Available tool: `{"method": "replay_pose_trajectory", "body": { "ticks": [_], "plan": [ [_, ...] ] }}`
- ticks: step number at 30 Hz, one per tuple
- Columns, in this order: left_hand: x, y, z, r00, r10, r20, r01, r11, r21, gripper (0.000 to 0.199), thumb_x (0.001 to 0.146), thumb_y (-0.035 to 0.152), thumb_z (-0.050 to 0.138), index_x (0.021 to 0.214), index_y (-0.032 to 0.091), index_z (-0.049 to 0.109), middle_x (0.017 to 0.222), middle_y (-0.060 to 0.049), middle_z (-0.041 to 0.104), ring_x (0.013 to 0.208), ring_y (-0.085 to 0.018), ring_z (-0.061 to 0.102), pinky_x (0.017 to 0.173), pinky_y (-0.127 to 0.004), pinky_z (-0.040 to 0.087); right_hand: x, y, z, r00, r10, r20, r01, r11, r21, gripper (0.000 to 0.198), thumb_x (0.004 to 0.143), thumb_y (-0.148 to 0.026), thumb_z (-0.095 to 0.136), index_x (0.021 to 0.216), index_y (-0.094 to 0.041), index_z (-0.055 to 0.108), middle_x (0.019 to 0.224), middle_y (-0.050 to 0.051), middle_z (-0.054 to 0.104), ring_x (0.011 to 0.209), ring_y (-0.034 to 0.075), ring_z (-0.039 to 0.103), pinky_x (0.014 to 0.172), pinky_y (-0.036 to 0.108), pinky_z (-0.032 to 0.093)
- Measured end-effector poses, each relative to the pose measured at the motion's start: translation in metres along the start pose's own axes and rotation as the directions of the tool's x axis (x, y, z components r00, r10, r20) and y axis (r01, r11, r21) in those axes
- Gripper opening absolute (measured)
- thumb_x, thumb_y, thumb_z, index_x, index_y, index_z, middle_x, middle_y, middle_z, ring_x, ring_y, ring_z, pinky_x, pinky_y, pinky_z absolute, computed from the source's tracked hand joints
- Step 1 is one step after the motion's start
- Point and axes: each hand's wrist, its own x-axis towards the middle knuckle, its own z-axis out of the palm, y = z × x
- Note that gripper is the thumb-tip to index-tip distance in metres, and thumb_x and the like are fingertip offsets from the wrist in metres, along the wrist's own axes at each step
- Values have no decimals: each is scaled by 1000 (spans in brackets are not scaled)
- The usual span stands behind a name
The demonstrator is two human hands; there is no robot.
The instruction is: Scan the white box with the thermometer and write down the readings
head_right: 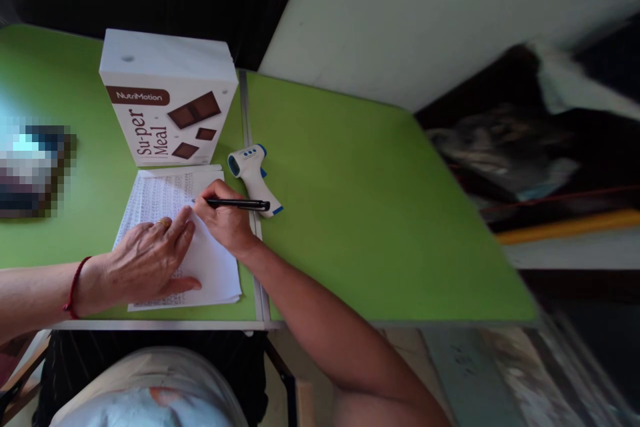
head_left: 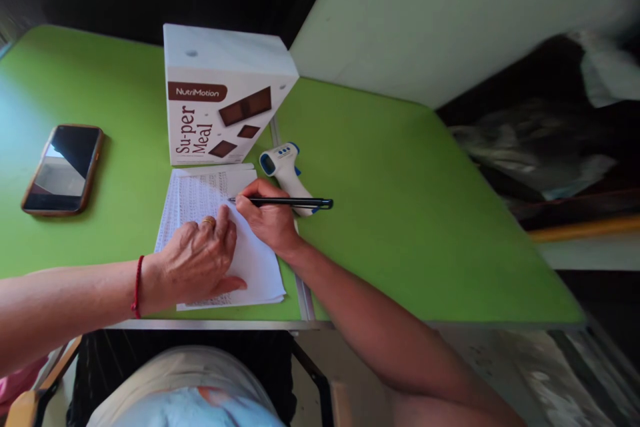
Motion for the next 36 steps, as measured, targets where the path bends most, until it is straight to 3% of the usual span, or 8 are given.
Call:
{"method": "replay_pose_trajectory", "body": {
  "ticks": [9, 14, 18, 25, 29, 32, 34, 36],
  "plan": [
    [-1, -1, 0, 1000, 4, 0, -4, 1000, -12, 90, 95, 70, 57, 145, -5, 52, 148, -36, 51, 99, -34, 70, 70, -39, 58, 0, 0, -1, 999, 54, -3, -54, 998, -14, 15, 80, -30, 58, 67, -25, 51, 58, -5, 57, 56, 13, 52, 57, 28, 47],
    [-1, -2, -1, 1000, 9, 16, -9, 1000, 1, 88, 96, 69, 56, 144, -5, 54, 149, -36, 51, 100, -33, 70, 69, -38, 58, 6, -2, -16, 989, -137, 50, 142, 984, -108, 13, 92, -32, 57, 84, -23, 63, 76, 0, 68, 68, 15, 62, 69, 30, 55],
    [-2, -3, 0, 1000, 14, 20, -14, 1000, 9, 87, 98, 69, 54, 142, -5, 55, 150, -35, 49, 100, -33, 70, 70, -38, 58, 14, 3, -34, 922, -336, 192, 381, 877, -292, 21, 98, -22, 50, 103, -22, 70, 97, 8, 72, 92, 21, 68, 86, 35, 57],
    [-2, -6, 1, 1000, 11, -17, -11, 1000, -18, 78, 93, 69, 61, 127, -1, 65, 141, -30, 57, 91, -31, 69, 62, -39, 54, 14, 9, -39, 873, -215, 438, 453, 690, -564, 41, 92, 1, 40, 105, -19, 73, 97, 11, 69, 91, 24, 63, 86, 39, 53],
    [0, -17, 9, 981, 56, -185, -79, 990, -119, 56, 94, 64, 63, 99, 9, 69, 108, -18, 68, 79, -26, 66, 55, -35, 47, 15, 6, -38, 851, -222, 477, 502, 611, -613, 37, 92, -2, 43, 100, -19, 75, 91, 10, 68, 85, 24, 61, 79, 38, 50],
    [8, -37, 19, 880, -29, -475, -155, 926, -344, 33, 101, 47, 50, 88, 18, 58, 87, -8, 62, 69, -19, 57, 54, -31, 43, 18, 5, -43, 895, -240, 376, 440, 615, -654, 32, 91, -4, 47, 100, -20, 74, 93, 10, 68, 86, 24, 62, 77, 38, 50],
    [16, -58, 27, 701, -213, -681, -188, 865, -465, 21, 100, 40, 48, 89, 22, 50, 88, -6, 59, 73, -19, 55, 63, -33, 48, 20, 8, -48, 948, -215, 233, 317, 648, -693, 24, 91, -11, 53, 103, -18, 72, 101, 12, 68, 90, 25, 62, 77, 40, 52],
    [24, -82, 36, 490, -419, -764, -144, 826, -545, 22, 96, 43, 57, 98, 24, 47, 98, -7, 57, 88, -23, 57, 78, -41, 52, 22, 12, -53, 986, -149, 81, 161, 669, -725, 23, 91, -23, 61, 112, -16, 68, 109, 16, 66, 96, 29, 62, 76, 42, 53]
  ]
}}
